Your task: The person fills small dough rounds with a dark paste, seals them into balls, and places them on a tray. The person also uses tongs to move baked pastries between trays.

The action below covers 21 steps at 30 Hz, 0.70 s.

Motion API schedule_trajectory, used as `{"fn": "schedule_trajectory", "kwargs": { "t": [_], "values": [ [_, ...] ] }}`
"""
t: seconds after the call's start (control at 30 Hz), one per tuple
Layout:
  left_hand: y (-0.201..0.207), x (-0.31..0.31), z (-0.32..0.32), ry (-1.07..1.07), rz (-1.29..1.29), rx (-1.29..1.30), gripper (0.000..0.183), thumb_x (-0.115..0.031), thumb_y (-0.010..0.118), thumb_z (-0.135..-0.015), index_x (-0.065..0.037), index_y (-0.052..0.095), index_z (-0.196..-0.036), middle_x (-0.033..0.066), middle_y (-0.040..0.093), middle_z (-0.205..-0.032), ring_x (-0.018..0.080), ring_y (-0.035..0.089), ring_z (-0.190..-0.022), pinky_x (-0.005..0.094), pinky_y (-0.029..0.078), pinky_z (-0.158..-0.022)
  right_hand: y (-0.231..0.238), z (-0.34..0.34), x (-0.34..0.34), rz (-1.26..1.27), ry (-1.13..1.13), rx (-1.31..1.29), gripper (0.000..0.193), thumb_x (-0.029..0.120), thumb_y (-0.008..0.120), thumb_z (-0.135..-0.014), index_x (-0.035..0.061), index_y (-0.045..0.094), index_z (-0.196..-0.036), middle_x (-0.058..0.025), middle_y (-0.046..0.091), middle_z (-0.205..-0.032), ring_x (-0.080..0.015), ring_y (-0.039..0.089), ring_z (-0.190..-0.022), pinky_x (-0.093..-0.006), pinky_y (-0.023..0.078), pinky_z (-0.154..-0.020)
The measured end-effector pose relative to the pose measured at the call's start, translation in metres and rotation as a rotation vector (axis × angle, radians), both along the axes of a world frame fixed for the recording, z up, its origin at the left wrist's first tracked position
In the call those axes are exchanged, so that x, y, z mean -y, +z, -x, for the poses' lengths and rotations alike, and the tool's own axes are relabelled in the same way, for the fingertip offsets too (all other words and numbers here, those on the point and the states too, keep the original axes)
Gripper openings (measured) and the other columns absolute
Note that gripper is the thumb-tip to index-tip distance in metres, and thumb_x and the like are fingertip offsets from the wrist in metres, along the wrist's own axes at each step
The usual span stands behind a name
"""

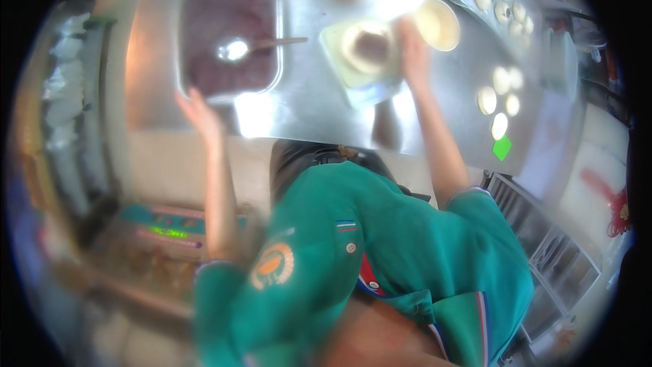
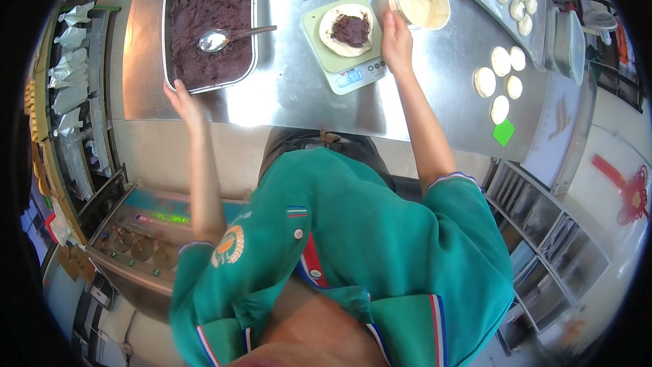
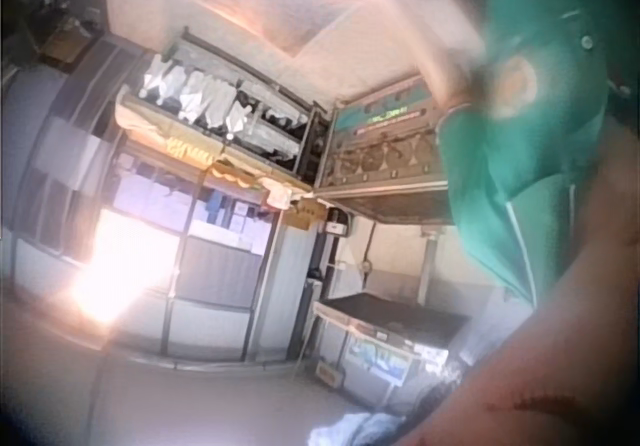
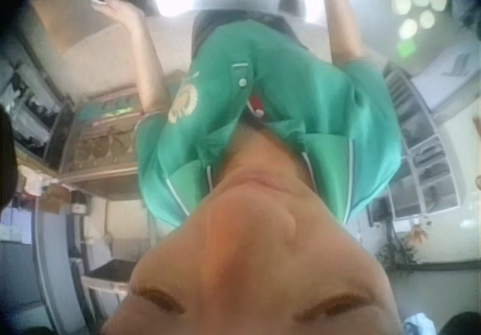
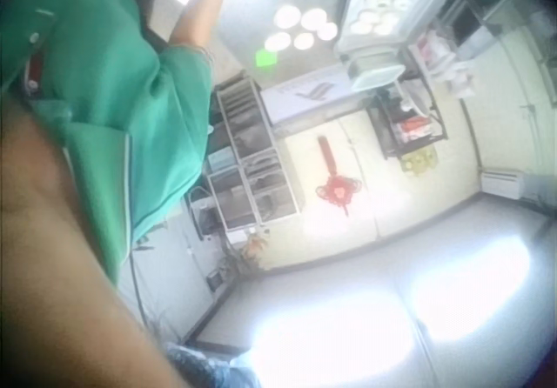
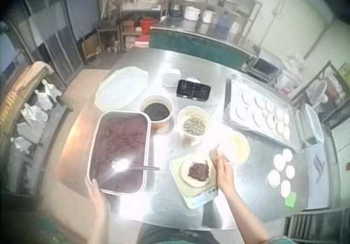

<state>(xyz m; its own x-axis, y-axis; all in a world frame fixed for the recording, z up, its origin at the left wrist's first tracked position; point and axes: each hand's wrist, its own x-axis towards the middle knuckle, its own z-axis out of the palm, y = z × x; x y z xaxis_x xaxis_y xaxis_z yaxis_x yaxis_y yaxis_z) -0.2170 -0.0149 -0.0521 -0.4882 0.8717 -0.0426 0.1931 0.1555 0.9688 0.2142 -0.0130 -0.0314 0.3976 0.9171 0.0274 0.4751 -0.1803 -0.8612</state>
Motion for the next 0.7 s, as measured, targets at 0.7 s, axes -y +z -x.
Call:
{"fn": "schedule_trajectory", "kwargs": {
  "t": [0.7],
  "values": [
    [0.002, -0.01, -0.056, -0.019, -0.169, -0.221, 0.047, -0.01, 0.044, -0.096, 0.003, 0.034, -0.14, 0.022, 0.048, -0.134, 0.0313, 0.047, -0.123, 0.0376, 0.033, -0.106, 0.079, 0.185, -0.092, -0.149, 0.374, -0.418, 0.025, 0.022, 0.073, -0.086, -0.0002, 0.069, -0.098, -0.0023, 0.067, -0.078, -0.0064, 0.057, -0.068, -0.0252, 0.048, -0.062]
  ]
}}
